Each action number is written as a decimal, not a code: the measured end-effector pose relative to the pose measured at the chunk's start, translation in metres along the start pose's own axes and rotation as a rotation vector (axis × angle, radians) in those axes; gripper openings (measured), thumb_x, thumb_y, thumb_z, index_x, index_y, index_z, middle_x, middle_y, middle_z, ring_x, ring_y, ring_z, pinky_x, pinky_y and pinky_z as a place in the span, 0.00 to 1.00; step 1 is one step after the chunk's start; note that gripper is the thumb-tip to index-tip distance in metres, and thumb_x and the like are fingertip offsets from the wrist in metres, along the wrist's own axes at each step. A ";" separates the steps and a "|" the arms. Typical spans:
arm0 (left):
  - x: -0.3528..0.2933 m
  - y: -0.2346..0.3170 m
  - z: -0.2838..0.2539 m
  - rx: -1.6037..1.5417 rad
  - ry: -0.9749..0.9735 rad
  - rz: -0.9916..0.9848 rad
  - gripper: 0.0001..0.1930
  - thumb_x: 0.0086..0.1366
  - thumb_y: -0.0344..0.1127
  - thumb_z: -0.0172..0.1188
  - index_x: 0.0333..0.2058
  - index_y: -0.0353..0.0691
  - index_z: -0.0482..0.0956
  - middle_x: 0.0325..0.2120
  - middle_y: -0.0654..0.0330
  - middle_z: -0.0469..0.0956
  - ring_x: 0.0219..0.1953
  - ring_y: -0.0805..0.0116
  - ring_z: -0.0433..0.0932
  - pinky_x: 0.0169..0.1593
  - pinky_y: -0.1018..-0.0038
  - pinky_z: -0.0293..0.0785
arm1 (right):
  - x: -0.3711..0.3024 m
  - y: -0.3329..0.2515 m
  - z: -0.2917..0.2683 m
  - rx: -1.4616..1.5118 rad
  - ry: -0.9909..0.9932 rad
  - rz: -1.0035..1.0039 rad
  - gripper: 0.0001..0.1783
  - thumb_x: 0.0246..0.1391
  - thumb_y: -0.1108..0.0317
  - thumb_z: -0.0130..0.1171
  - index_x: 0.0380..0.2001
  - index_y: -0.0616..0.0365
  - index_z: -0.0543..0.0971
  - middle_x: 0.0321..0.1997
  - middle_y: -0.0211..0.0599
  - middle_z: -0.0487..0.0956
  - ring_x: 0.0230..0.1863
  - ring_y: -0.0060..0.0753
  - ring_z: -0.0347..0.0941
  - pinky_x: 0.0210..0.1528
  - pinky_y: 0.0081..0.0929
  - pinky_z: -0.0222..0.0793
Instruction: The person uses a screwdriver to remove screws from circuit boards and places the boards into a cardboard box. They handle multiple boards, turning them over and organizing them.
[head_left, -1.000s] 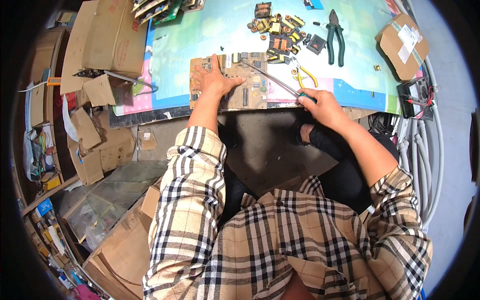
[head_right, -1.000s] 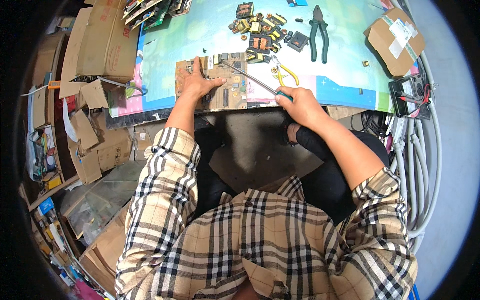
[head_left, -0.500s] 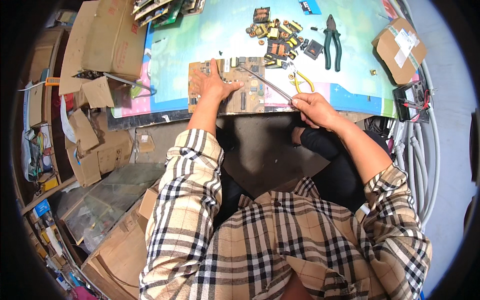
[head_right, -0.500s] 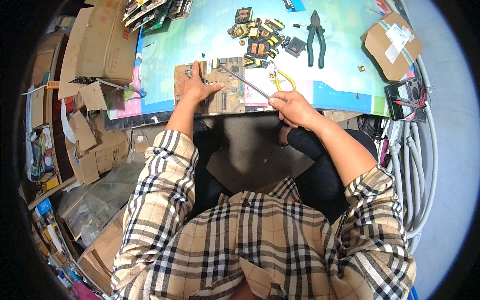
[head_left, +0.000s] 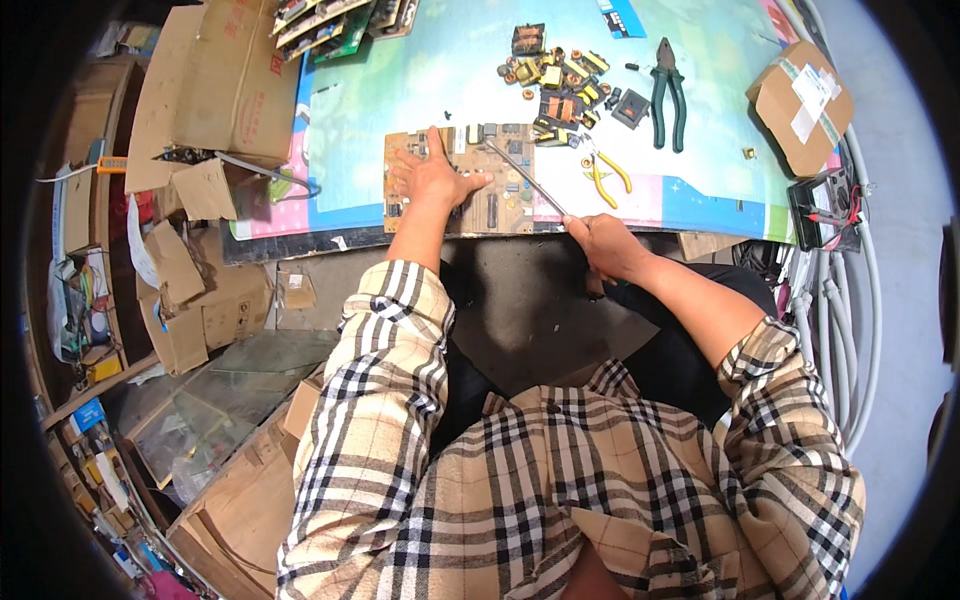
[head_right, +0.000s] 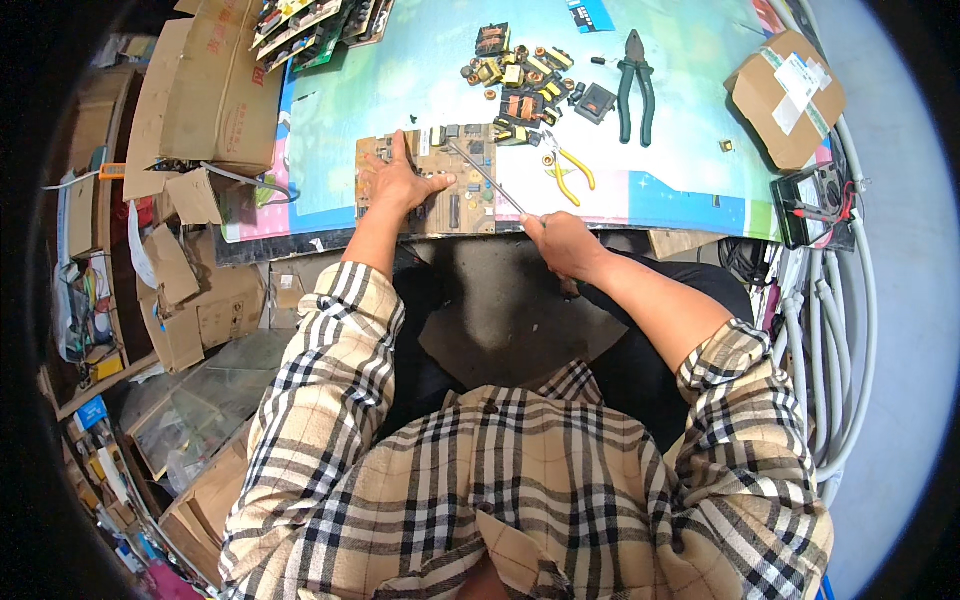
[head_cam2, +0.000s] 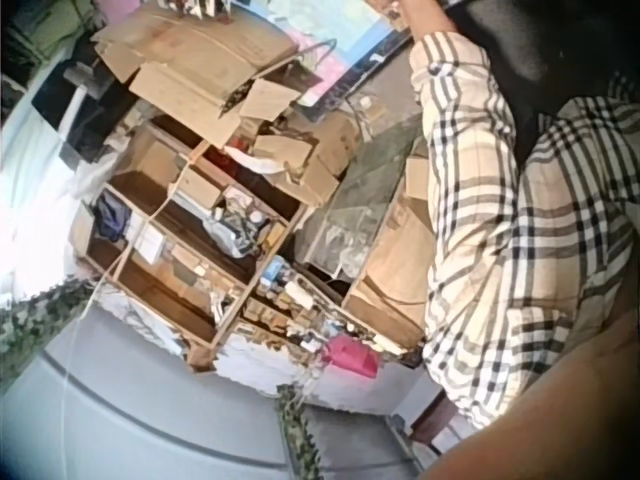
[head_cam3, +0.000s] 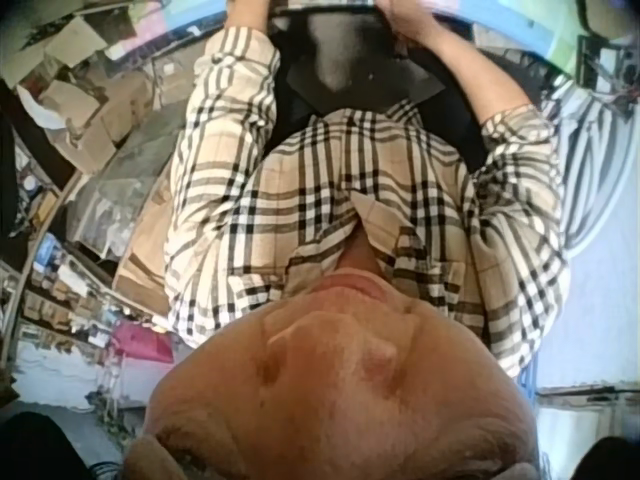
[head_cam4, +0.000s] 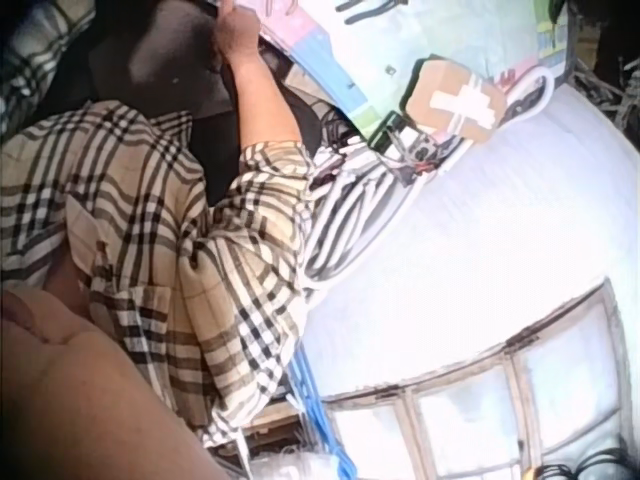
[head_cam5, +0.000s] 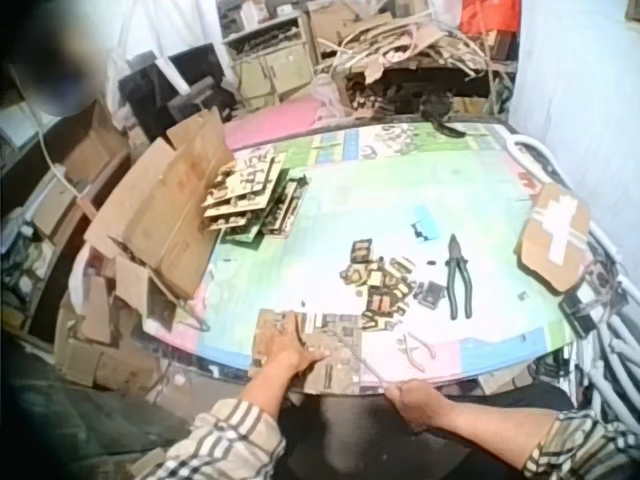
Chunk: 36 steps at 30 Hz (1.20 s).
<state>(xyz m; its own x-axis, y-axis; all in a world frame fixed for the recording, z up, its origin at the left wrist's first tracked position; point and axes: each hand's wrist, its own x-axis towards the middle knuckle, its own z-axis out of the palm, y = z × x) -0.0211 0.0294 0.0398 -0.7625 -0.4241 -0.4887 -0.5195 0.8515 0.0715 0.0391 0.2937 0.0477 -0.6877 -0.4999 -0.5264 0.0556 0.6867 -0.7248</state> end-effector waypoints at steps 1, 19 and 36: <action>-0.002 0.004 -0.003 -0.028 -0.016 0.009 0.65 0.38 0.65 0.73 0.69 0.60 0.37 0.66 0.31 0.35 0.68 0.29 0.36 0.66 0.42 0.43 | -0.002 -0.006 -0.003 0.173 -0.071 0.137 0.25 0.65 0.52 0.42 0.31 0.68 0.73 0.18 0.50 0.74 0.20 0.43 0.73 0.22 0.40 0.68; 0.000 0.000 -0.006 -0.068 -0.027 -0.001 0.66 0.36 0.65 0.74 0.68 0.59 0.38 0.66 0.31 0.34 0.68 0.30 0.33 0.66 0.41 0.41 | -0.013 0.020 -0.010 -0.163 0.189 -0.026 0.27 0.61 0.50 0.48 0.43 0.68 0.74 0.32 0.62 0.78 0.37 0.61 0.76 0.42 0.47 0.71; 0.005 0.001 0.003 0.044 0.049 0.016 0.67 0.35 0.69 0.72 0.69 0.61 0.39 0.66 0.33 0.39 0.68 0.30 0.40 0.65 0.44 0.50 | -0.006 -0.031 -0.014 0.780 -0.144 0.402 0.23 0.64 0.48 0.45 0.26 0.58 0.69 0.15 0.29 0.66 0.11 0.23 0.57 0.11 0.23 0.53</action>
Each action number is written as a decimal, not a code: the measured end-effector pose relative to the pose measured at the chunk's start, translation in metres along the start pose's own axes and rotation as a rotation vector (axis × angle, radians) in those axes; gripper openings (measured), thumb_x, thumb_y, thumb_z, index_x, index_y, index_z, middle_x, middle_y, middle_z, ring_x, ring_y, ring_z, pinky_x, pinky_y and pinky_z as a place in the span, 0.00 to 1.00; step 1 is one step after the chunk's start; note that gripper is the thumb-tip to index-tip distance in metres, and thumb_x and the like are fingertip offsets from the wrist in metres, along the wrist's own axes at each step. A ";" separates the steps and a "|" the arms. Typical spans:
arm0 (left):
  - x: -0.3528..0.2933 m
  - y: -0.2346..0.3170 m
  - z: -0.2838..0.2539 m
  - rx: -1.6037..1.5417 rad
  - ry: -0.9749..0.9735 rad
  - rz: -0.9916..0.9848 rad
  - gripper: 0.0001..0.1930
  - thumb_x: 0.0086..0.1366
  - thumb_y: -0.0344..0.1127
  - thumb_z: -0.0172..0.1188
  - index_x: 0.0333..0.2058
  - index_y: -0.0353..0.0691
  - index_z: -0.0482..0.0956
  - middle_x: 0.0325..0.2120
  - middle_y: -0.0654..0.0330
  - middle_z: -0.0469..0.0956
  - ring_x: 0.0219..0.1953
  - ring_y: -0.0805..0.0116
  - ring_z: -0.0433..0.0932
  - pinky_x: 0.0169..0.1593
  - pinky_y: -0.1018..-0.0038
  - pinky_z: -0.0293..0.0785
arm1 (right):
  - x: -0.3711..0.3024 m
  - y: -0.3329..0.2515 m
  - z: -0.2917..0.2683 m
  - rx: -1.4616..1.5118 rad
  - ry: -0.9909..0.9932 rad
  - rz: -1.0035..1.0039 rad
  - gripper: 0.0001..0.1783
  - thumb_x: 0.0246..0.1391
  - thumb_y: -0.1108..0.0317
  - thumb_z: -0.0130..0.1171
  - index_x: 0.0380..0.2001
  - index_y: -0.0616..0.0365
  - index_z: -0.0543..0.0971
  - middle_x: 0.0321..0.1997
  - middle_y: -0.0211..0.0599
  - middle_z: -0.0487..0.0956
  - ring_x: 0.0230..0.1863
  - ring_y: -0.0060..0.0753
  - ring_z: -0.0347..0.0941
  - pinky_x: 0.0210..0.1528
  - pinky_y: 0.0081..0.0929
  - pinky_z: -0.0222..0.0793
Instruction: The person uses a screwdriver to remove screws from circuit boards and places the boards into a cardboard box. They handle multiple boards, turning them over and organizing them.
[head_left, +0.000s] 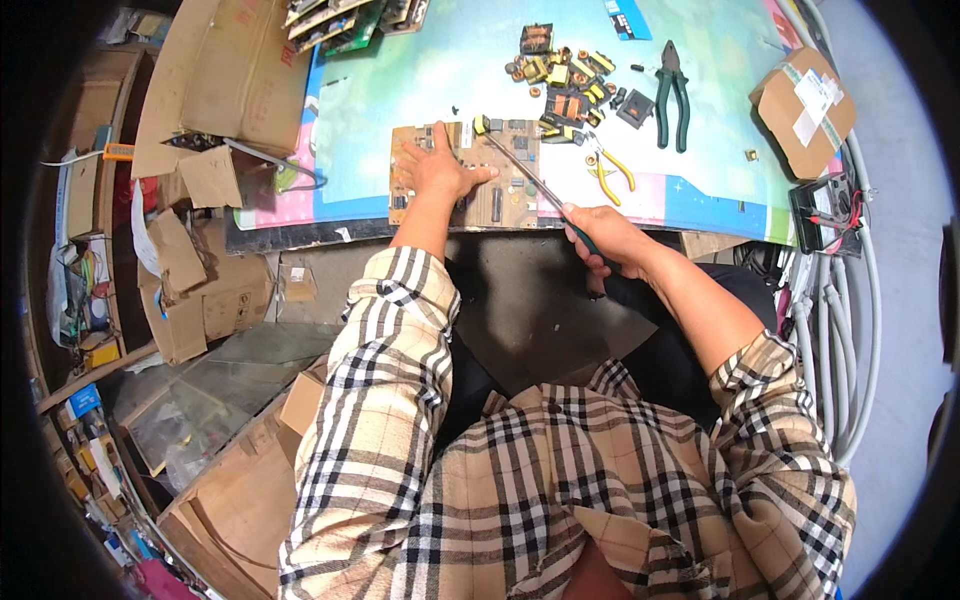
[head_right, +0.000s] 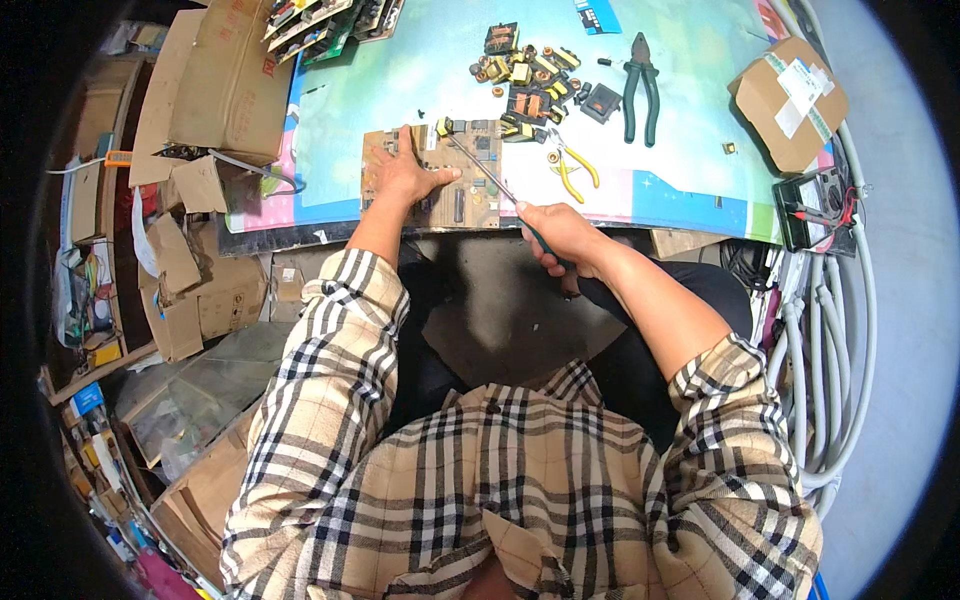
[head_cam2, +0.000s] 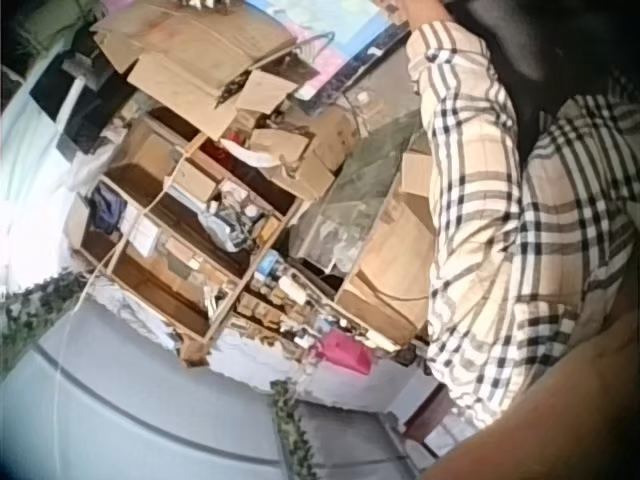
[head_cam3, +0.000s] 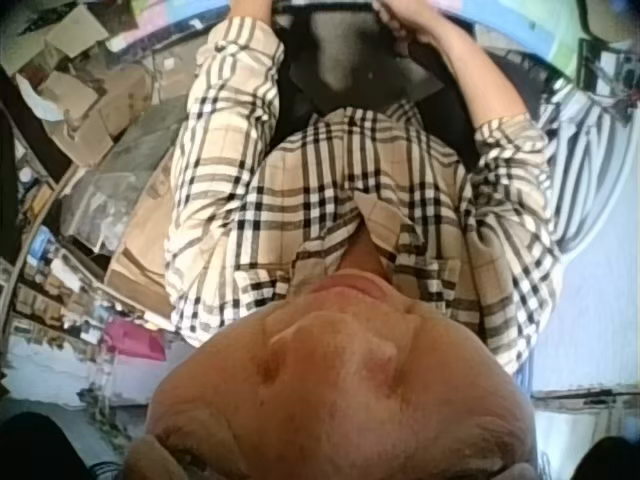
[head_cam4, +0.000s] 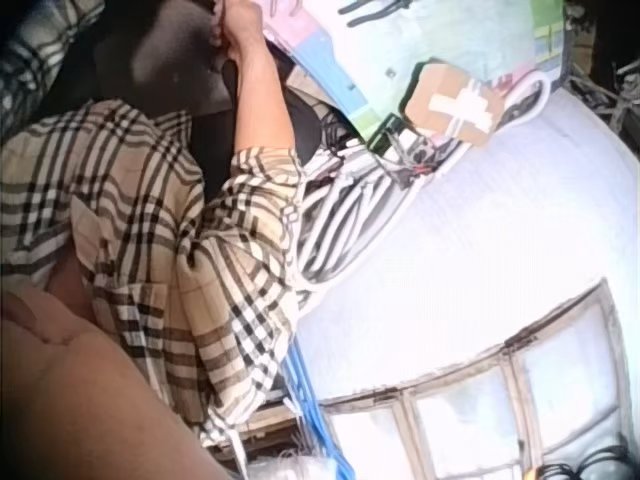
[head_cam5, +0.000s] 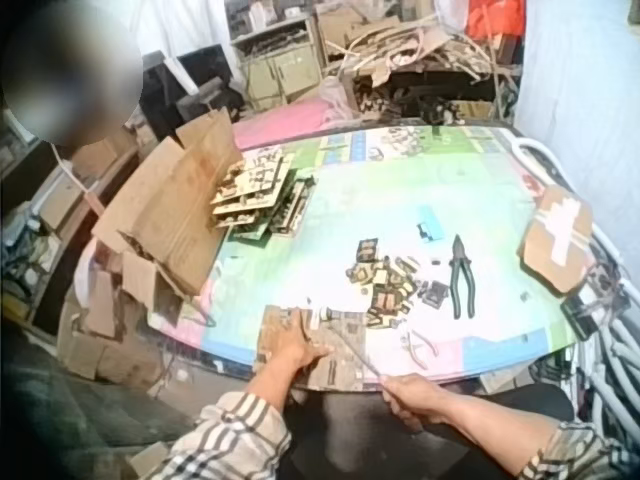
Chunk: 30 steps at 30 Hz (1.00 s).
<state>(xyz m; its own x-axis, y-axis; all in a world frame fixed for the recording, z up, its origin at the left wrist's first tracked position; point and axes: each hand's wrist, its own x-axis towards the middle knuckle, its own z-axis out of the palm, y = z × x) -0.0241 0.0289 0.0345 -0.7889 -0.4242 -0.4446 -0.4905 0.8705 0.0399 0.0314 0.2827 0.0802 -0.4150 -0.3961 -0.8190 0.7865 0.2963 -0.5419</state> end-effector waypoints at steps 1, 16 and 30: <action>0.000 -0.001 0.000 -0.021 -0.016 -0.024 0.67 0.35 0.70 0.71 0.69 0.61 0.39 0.66 0.33 0.40 0.68 0.31 0.41 0.66 0.45 0.50 | -0.004 -0.005 -0.001 0.096 -0.080 0.002 0.23 0.65 0.48 0.45 0.28 0.58 0.69 0.16 0.27 0.65 0.10 0.20 0.54 0.10 0.20 0.50; -0.007 0.000 -0.008 -0.052 -0.031 -0.038 0.67 0.35 0.68 0.73 0.69 0.62 0.38 0.67 0.33 0.38 0.68 0.33 0.39 0.66 0.44 0.47 | 0.033 0.045 0.006 -0.966 0.565 -0.661 0.20 0.62 0.58 0.49 0.32 0.70 0.71 0.22 0.64 0.76 0.26 0.63 0.75 0.31 0.49 0.72; -0.011 0.004 -0.008 -0.144 -0.032 -0.030 0.63 0.39 0.61 0.74 0.69 0.59 0.41 0.67 0.33 0.34 0.68 0.30 0.34 0.67 0.41 0.38 | -0.001 -0.102 0.021 -0.740 0.058 -0.111 0.31 0.66 0.52 0.38 0.20 0.68 0.74 0.16 0.38 0.74 0.12 0.30 0.68 0.13 0.30 0.66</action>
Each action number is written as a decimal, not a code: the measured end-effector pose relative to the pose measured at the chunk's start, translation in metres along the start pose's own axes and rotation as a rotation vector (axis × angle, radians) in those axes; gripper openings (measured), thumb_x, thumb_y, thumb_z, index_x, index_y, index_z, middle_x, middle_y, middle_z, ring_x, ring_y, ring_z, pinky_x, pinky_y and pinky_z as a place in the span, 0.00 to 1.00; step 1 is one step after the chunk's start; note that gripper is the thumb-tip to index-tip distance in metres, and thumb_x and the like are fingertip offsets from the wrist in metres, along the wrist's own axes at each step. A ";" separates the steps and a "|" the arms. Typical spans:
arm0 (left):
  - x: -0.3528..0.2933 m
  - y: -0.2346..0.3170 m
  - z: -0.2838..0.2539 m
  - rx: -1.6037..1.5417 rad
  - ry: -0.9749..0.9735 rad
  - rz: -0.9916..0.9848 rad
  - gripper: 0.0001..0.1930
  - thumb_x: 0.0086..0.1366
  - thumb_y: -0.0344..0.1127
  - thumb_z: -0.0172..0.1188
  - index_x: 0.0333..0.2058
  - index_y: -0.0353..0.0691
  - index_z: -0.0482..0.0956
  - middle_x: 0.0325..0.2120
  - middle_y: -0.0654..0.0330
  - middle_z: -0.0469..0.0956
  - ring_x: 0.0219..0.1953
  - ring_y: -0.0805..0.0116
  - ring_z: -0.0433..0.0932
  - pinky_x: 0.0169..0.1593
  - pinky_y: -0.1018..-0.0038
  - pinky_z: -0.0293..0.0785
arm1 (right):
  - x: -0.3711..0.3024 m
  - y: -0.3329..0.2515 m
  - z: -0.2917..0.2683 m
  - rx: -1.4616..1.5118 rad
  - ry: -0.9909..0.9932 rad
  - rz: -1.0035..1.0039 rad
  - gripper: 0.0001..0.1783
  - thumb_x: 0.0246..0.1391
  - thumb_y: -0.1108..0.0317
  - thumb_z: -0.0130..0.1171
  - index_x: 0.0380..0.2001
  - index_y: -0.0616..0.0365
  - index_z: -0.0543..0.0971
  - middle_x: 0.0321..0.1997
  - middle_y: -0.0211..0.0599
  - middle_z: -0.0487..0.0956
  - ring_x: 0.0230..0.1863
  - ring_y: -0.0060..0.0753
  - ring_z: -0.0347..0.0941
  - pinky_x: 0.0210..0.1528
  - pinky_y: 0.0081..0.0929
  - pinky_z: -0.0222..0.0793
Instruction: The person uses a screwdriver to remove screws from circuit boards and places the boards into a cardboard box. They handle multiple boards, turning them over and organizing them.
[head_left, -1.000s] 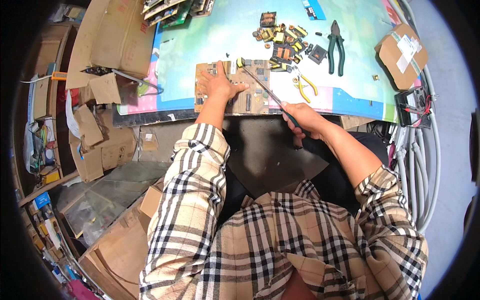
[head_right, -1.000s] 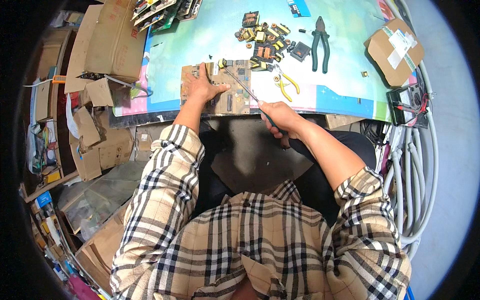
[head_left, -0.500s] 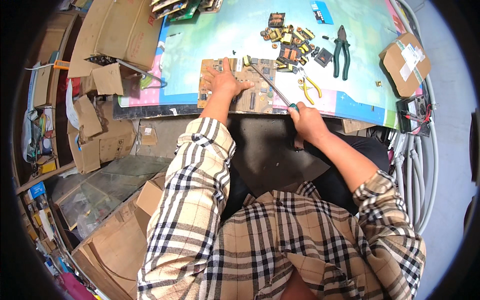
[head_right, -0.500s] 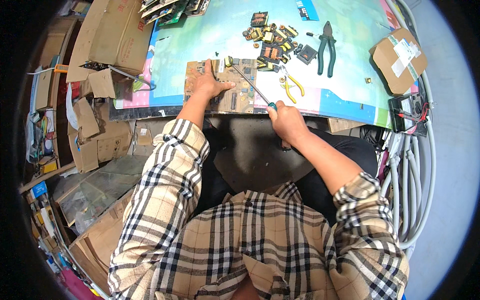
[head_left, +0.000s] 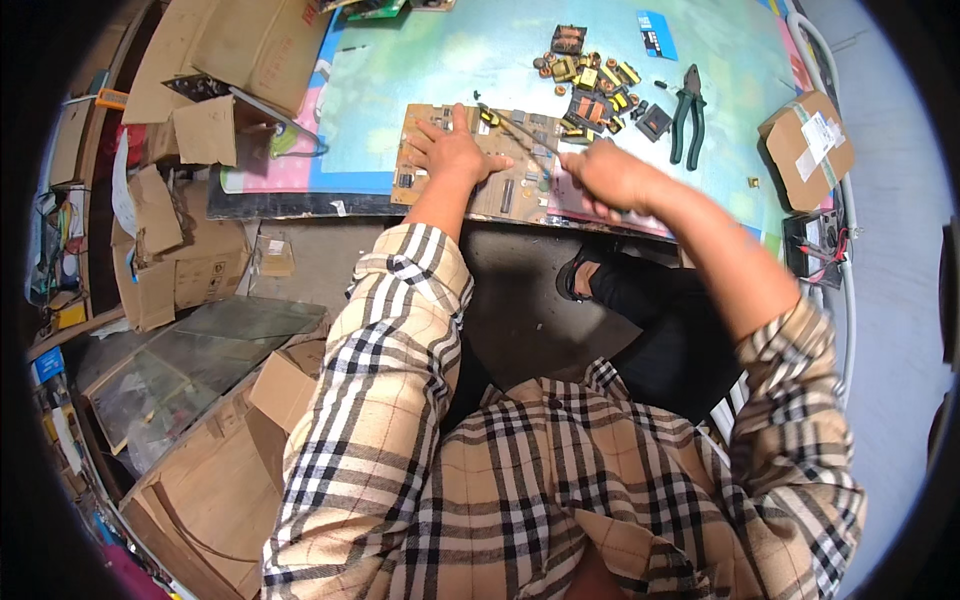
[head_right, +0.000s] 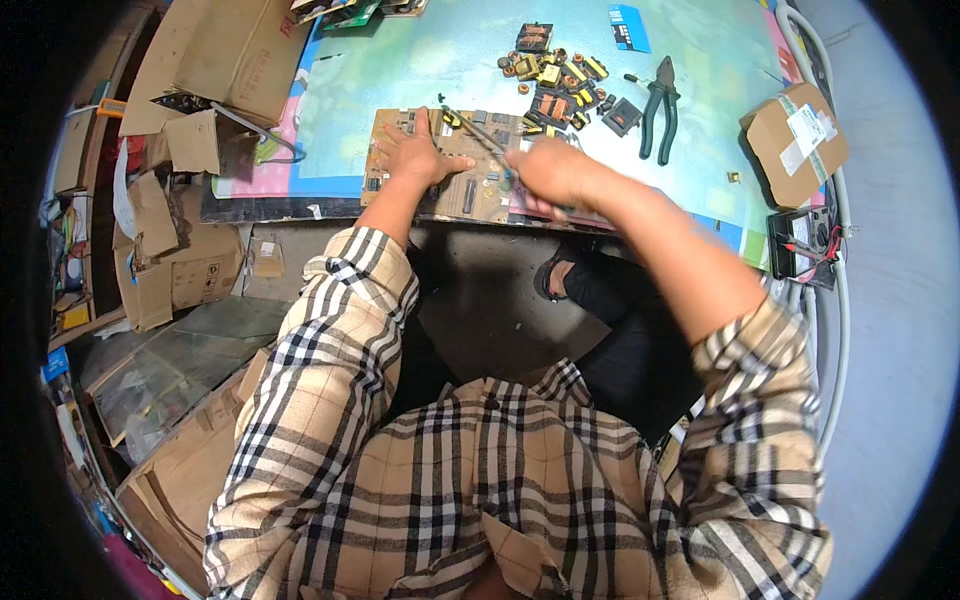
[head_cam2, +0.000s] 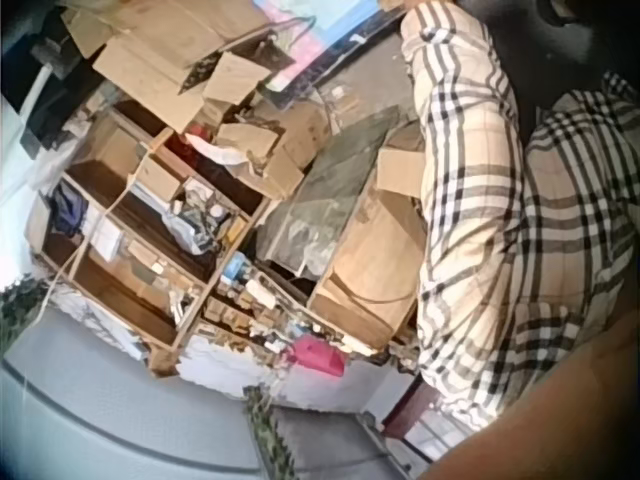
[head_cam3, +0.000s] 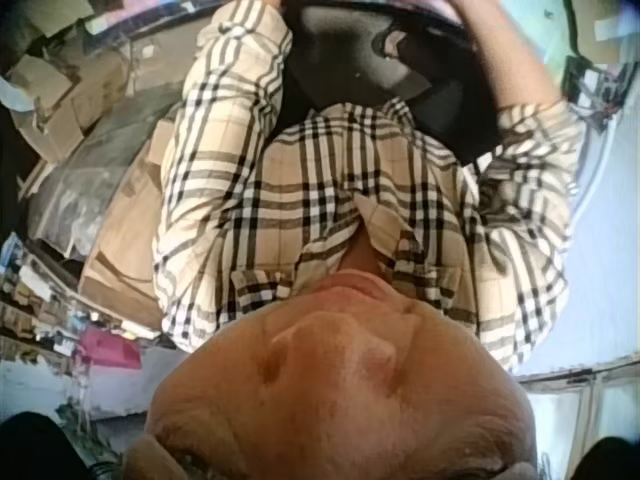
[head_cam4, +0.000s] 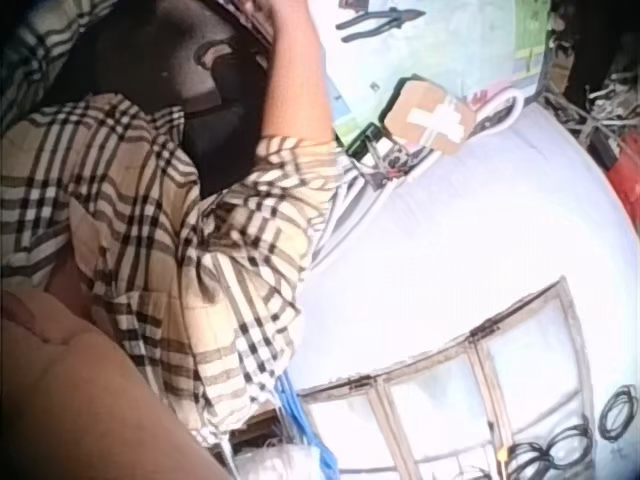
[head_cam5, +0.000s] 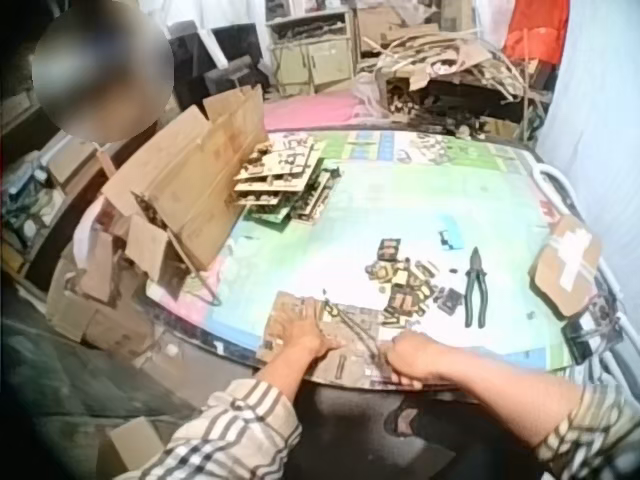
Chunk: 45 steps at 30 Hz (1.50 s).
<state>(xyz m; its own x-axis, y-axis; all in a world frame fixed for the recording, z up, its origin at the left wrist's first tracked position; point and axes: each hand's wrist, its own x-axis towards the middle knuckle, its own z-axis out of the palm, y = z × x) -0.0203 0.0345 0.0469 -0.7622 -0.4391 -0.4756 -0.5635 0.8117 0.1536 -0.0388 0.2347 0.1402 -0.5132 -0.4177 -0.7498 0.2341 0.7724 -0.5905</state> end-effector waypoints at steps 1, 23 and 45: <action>0.002 -0.002 0.002 -0.003 0.005 0.003 0.63 0.40 0.61 0.74 0.69 0.59 0.41 0.67 0.33 0.35 0.68 0.30 0.34 0.67 0.41 0.38 | -0.001 -0.020 -0.008 0.015 -0.044 0.007 0.30 0.66 0.52 0.38 0.22 0.68 0.74 0.17 0.37 0.74 0.12 0.29 0.66 0.13 0.28 0.66; 0.001 0.000 0.006 -0.049 0.067 -0.009 0.70 0.37 0.61 0.75 0.68 0.43 0.34 0.68 0.40 0.39 0.69 0.37 0.37 0.68 0.45 0.37 | 0.022 0.079 0.083 -0.275 0.523 -0.189 0.22 0.62 0.56 0.46 0.38 0.72 0.72 0.30 0.70 0.76 0.38 0.70 0.74 0.45 0.54 0.68; -0.002 0.002 0.004 -0.035 0.054 -0.001 0.70 0.37 0.63 0.75 0.67 0.34 0.37 0.68 0.41 0.38 0.70 0.40 0.36 0.68 0.46 0.39 | 0.039 0.084 0.093 -0.301 0.450 -0.139 0.25 0.63 0.54 0.44 0.40 0.72 0.73 0.33 0.70 0.77 0.40 0.69 0.74 0.47 0.53 0.68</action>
<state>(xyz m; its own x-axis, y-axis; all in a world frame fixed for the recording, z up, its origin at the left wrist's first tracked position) -0.0188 0.0386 0.0448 -0.7773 -0.4610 -0.4282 -0.5745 0.7975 0.1841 0.0382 0.2391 0.0335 -0.8399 -0.3305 -0.4306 -0.0732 0.8550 -0.5135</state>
